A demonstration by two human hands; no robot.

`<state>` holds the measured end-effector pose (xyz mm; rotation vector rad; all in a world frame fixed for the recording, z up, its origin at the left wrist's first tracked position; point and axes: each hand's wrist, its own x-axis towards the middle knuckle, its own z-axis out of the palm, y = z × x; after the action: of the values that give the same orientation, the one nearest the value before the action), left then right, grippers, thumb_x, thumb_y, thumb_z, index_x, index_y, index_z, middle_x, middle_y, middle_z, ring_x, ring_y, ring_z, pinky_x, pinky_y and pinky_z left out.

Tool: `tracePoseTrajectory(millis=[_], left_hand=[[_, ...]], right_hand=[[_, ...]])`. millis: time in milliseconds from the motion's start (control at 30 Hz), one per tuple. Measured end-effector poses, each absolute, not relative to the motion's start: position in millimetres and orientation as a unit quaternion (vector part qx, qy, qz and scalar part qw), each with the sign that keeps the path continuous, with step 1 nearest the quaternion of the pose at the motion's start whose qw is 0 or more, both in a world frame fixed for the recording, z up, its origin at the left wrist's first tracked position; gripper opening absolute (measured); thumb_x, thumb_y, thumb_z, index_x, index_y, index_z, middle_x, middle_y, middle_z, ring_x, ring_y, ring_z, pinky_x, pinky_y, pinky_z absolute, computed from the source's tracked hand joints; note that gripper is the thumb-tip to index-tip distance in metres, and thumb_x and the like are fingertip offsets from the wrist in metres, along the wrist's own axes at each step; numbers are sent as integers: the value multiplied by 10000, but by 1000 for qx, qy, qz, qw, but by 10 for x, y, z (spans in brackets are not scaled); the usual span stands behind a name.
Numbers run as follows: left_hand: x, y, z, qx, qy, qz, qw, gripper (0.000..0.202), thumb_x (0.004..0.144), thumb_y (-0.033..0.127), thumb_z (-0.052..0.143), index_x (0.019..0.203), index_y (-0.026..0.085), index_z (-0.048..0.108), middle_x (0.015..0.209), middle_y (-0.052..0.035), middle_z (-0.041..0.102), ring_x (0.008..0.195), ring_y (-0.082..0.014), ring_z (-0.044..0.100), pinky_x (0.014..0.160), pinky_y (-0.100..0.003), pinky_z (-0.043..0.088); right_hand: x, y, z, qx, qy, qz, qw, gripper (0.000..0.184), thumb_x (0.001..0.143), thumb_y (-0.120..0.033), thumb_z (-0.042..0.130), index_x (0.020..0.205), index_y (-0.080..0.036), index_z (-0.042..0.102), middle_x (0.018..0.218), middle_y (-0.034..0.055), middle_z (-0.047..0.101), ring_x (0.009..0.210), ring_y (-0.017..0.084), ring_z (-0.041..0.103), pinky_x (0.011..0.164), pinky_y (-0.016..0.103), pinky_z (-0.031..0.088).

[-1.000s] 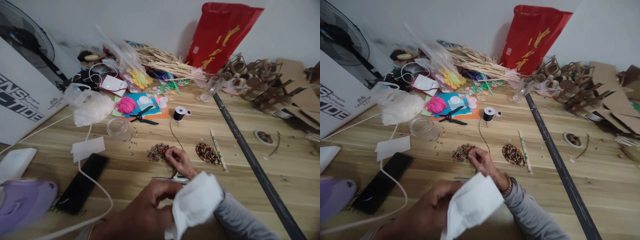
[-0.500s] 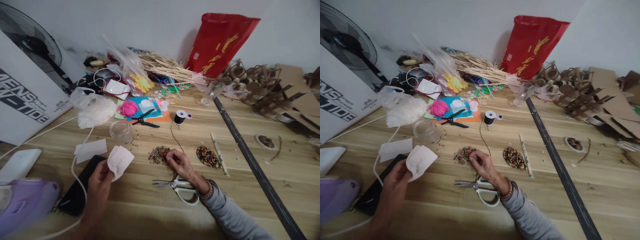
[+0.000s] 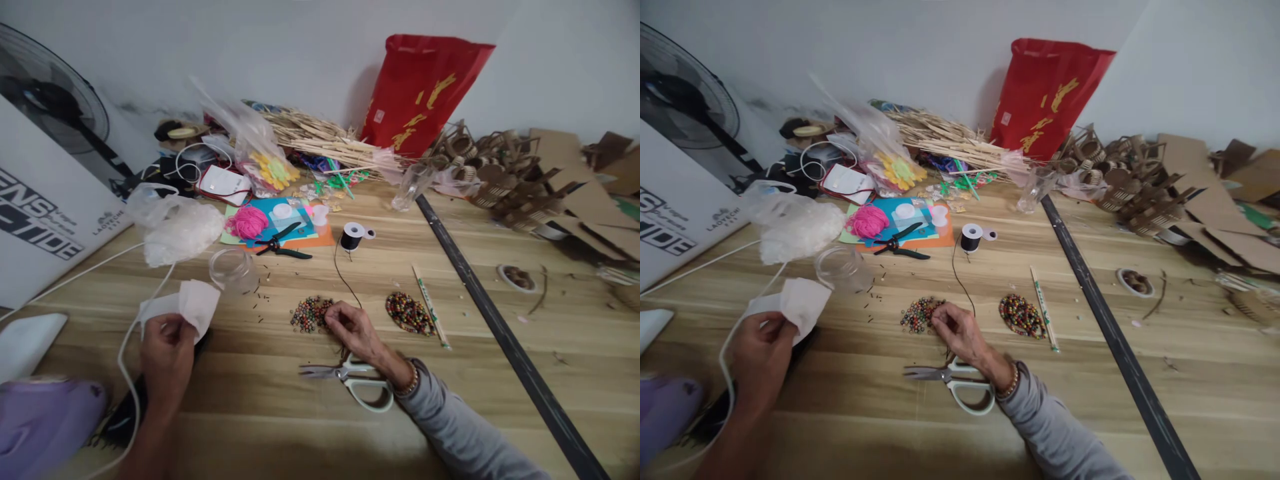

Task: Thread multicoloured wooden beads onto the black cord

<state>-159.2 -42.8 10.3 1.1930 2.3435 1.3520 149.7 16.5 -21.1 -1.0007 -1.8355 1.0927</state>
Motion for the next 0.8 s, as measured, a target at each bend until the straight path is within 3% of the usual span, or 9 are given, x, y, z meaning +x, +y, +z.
tracePoseTrajectory(millis=[100, 400, 533, 633, 800], left_hand=[[-1590, -418, 142, 406, 816, 409, 46, 100, 684, 194, 600, 769, 184, 550, 686, 19, 588, 667, -202, 605, 636, -294, 473], [-1680, -442, 75, 535, 781, 315, -69, 101, 750, 291, 579, 753, 190, 583, 741, -36, 562, 748, -259, 557, 749, -379, 459], [-1626, -458, 122, 506, 769, 371, -122, 211, 744, 260, 592, 936, 180, 558, 836, -48, 536, 855, -275, 536, 804, -403, 459], [-1526, -461, 172, 502, 741, 430, -122, 245, 746, 244, 593, 972, 161, 547, 926, -65, 552, 853, -251, 543, 816, -392, 465], [-1101, -392, 287, 582, 652, 482, -61, 103, 790, 275, 595, 743, 190, 563, 747, -10, 595, 762, -202, 580, 787, -356, 471]], right_hand=[[1491, 164, -188, -391, -722, 424, 383, 194, 878, -323, 527, 787, -159, 576, 656, 9, 557, 583, 117, 490, 523, 217, 394], [1478, 160, -164, -396, -714, 427, 388, 201, 872, -334, 533, 774, -163, 574, 640, -1, 543, 563, 113, 476, 514, 211, 389], [1478, 162, -162, -397, -717, 422, 388, 187, 867, -320, 539, 771, -164, 574, 632, -1, 542, 565, 115, 477, 507, 210, 385], [1482, 162, -157, -398, -718, 420, 386, 184, 865, -317, 538, 770, -165, 577, 629, 1, 541, 563, 116, 479, 503, 210, 384], [1489, 161, -156, -391, -723, 416, 388, 176, 869, -307, 525, 782, -162, 575, 642, 8, 547, 574, 120, 485, 515, 214, 391]])
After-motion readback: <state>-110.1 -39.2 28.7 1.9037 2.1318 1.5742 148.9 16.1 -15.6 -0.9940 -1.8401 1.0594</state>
